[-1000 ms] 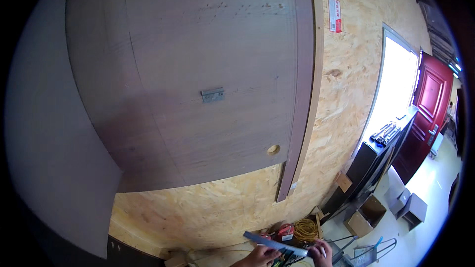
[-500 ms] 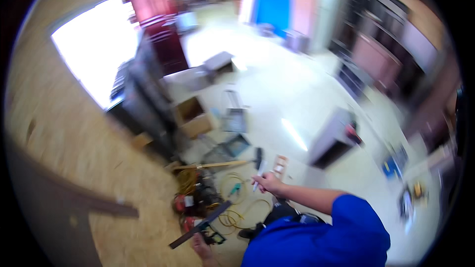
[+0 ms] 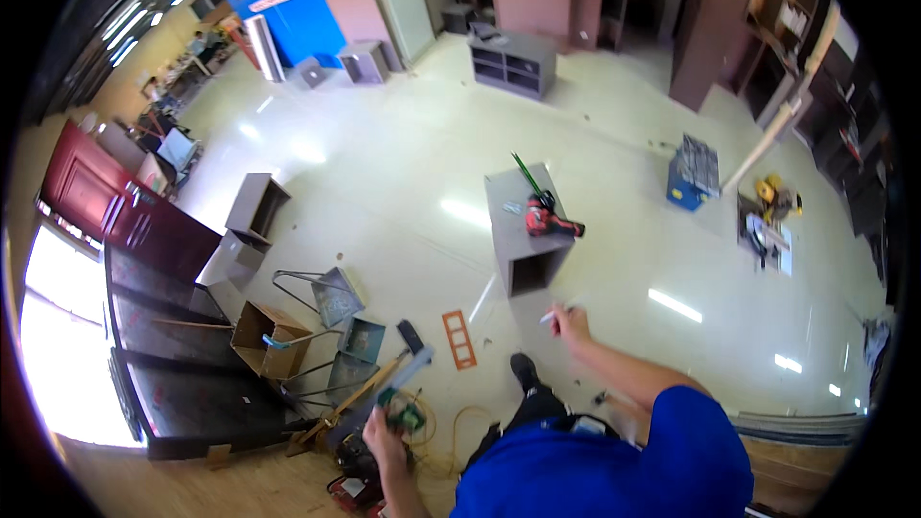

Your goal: The person measures and marks a wooden cabinet door using a tape measure, ruler, and marker. They then use a cordless drill to attach metal hinges to the marked locations on the door. The person works in a workshop environment, handling tools and hardware to prepare the door for installation.

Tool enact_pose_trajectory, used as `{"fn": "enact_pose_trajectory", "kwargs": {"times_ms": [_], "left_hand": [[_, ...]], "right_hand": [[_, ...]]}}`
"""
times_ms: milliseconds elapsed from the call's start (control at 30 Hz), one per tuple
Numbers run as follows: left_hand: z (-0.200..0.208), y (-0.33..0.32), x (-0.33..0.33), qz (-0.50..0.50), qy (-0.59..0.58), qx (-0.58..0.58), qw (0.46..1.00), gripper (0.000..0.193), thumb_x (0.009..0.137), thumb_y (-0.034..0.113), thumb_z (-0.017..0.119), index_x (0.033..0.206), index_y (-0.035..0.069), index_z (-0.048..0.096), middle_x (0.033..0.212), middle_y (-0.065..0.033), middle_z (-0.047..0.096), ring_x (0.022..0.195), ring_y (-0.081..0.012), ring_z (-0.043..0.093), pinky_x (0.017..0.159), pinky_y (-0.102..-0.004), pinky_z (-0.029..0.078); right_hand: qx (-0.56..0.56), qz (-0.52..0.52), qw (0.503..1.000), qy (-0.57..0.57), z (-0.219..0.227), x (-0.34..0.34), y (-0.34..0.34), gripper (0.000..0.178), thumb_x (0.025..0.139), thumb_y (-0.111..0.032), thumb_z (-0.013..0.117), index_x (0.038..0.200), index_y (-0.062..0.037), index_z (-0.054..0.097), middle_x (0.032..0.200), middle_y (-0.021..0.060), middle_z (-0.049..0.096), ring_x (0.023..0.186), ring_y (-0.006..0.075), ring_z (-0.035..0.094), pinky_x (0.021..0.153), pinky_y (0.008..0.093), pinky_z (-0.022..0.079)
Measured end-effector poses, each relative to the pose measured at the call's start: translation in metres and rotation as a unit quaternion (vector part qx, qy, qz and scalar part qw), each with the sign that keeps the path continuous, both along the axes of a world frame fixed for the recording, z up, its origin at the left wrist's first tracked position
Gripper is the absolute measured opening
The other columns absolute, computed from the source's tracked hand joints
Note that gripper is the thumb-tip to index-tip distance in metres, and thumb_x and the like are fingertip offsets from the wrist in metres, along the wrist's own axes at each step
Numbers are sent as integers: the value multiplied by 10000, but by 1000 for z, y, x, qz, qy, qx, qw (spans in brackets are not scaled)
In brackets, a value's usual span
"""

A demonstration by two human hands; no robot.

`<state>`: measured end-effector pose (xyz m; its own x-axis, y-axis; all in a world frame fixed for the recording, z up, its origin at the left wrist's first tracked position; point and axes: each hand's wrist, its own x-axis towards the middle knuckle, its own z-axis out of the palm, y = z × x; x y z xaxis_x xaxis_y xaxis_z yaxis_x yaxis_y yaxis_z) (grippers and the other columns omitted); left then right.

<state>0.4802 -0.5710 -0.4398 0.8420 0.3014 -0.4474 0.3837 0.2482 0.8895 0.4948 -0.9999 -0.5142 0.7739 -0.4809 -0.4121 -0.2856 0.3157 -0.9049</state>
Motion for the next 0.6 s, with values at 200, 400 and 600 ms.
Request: {"fn": "enact_pose_trajectory", "kwargs": {"times_ms": [200, 400, 600], "left_hand": [[13, -133, 132, -168, -102, 197, 960, 275, 938, 245, 701, 954, -29, 714, 813, -52, 706, 682, -109, 612, 617, -246, 469], [5, -194, 247, -282, -122, 182, 934, 284, 947, 220, 694, 881, -56, 670, 746, -33, 656, 668, -97, 595, 617, -267, 468], [-84, -250, 380, -383, -15, 151, 911, 368, 982, 334, 624, 877, -19, 614, 689, -82, 663, 542, -139, 611, 518, -274, 466]], "right_hand": [[-19, -63, 998, 16, -5, 50, -137, 368, 975, -331, 617, 730, -57, 596, 573, 17, 541, 477, 93, 505, 468, 242, 409], [-38, -56, 998, 12, -32, 65, -156, 354, 976, -343, 625, 831, -21, 634, 603, 17, 559, 498, 80, 508, 484, 240, 417], [-166, -47, 984, 37, -56, 91, -158, 339, 981, -298, 617, 868, 11, 698, 630, 23, 604, 552, 84, 533, 506, 251, 390]]}}
